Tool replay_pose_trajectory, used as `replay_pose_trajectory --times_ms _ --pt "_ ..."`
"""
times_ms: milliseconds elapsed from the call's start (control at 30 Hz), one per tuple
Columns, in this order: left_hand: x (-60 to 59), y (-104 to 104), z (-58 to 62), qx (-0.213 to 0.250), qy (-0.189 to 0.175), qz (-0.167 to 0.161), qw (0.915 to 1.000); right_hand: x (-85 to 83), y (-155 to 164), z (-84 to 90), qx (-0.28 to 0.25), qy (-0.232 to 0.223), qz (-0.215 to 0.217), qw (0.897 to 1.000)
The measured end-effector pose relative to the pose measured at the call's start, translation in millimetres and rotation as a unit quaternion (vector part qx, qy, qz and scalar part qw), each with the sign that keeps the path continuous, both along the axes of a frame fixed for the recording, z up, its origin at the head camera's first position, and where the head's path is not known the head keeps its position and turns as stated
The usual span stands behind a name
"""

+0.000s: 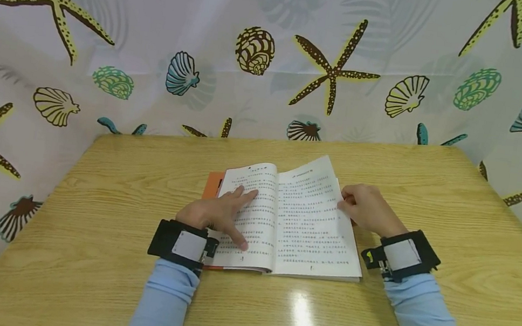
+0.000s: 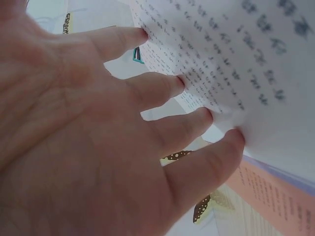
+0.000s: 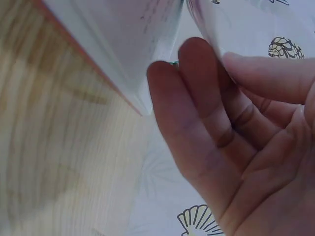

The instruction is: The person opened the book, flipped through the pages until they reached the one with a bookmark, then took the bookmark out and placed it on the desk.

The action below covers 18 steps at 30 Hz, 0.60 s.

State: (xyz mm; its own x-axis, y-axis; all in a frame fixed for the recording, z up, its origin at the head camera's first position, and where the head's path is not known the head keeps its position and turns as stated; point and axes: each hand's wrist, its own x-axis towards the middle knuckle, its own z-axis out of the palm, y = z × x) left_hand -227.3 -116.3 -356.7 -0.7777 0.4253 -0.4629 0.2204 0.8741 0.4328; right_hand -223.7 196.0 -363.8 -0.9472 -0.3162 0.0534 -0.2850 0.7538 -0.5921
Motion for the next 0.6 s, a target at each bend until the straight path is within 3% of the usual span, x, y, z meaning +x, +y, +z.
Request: replay_pose_trajectory --times_ms 167,233,333,467,600 --pt "-0.5 0.1 -0.5 0.002 0.003 -0.006 1.0000 0.7 2.3 3.7 -0.089 -0.051 0.043 0.994" --pt "-0.4 0.2 -0.4 0.003 0.004 -0.008 1.0000 1.8 1.6 7.4 -0.138 -0.097 0.075 0.983" --pt "-0.5 0.2 -0.4 0.004 0.003 -0.009 1.0000 3.3 -3.2 11.7 -0.173 -0.167 0.120 0.963" --pt "1.3 0.1 1.5 0.002 0.002 -0.006 1.0000 7.7 -17.7 11.3 -0.148 -0.212 0.160 0.953" --pt "0.3 0.0 -1.6 -0.002 0.008 -0.008 0.9999 14.3 -37.9 6.6 -0.100 -0.214 0.187 0.954"
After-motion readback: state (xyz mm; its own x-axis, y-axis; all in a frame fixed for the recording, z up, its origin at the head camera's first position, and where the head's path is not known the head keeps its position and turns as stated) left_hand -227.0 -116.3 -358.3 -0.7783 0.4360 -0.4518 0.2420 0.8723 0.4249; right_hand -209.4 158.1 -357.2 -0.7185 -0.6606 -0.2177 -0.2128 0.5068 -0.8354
